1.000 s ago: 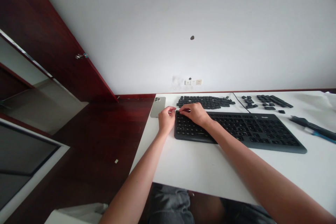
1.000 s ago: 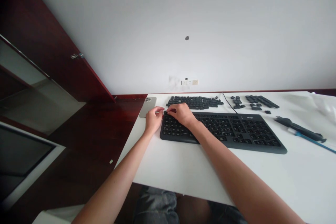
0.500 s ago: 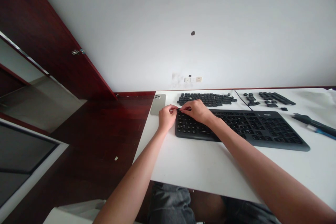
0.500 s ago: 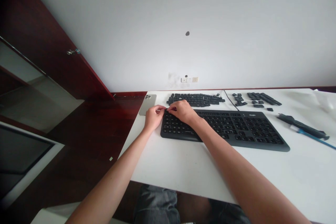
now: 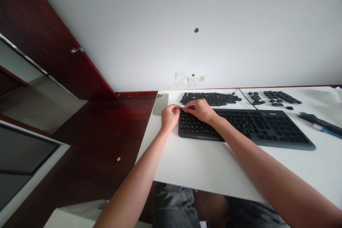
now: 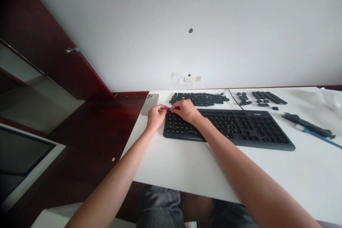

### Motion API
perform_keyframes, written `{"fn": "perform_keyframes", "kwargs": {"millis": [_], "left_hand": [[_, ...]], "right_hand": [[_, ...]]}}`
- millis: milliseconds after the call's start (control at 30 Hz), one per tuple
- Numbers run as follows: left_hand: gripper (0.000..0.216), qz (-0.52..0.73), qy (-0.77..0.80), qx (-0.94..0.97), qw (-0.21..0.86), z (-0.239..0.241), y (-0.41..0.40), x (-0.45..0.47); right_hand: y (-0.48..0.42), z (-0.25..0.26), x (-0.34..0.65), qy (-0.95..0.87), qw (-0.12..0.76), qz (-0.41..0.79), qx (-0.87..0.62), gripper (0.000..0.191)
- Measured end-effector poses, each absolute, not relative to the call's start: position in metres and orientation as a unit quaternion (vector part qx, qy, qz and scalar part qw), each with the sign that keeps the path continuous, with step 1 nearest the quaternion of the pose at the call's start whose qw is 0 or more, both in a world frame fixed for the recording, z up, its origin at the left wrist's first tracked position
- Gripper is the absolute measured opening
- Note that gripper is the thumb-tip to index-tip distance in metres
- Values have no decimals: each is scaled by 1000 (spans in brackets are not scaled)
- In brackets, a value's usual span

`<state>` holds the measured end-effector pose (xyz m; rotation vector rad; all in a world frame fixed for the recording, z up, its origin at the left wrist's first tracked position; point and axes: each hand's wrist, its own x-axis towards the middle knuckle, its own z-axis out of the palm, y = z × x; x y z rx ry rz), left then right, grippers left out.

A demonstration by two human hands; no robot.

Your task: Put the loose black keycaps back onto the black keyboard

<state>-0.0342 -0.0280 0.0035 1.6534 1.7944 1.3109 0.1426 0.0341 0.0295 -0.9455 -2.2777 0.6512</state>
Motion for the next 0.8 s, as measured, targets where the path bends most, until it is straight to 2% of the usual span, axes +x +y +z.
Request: {"fn": "perform_keyframes", "kwargs": {"millis": [300, 567, 800], "left_hand": [[23, 467, 641, 579, 188, 5, -28, -33], [12, 461, 641, 579, 203, 4, -27, -35], [12, 457, 627, 588, 229, 2, -24, -40]], "right_hand": [[36, 29, 142, -877, 279, 216, -325, 17], [33, 35, 140, -922, 201, 133, -302, 23], [21, 42, 135, -926, 155, 76, -336, 25]]}}
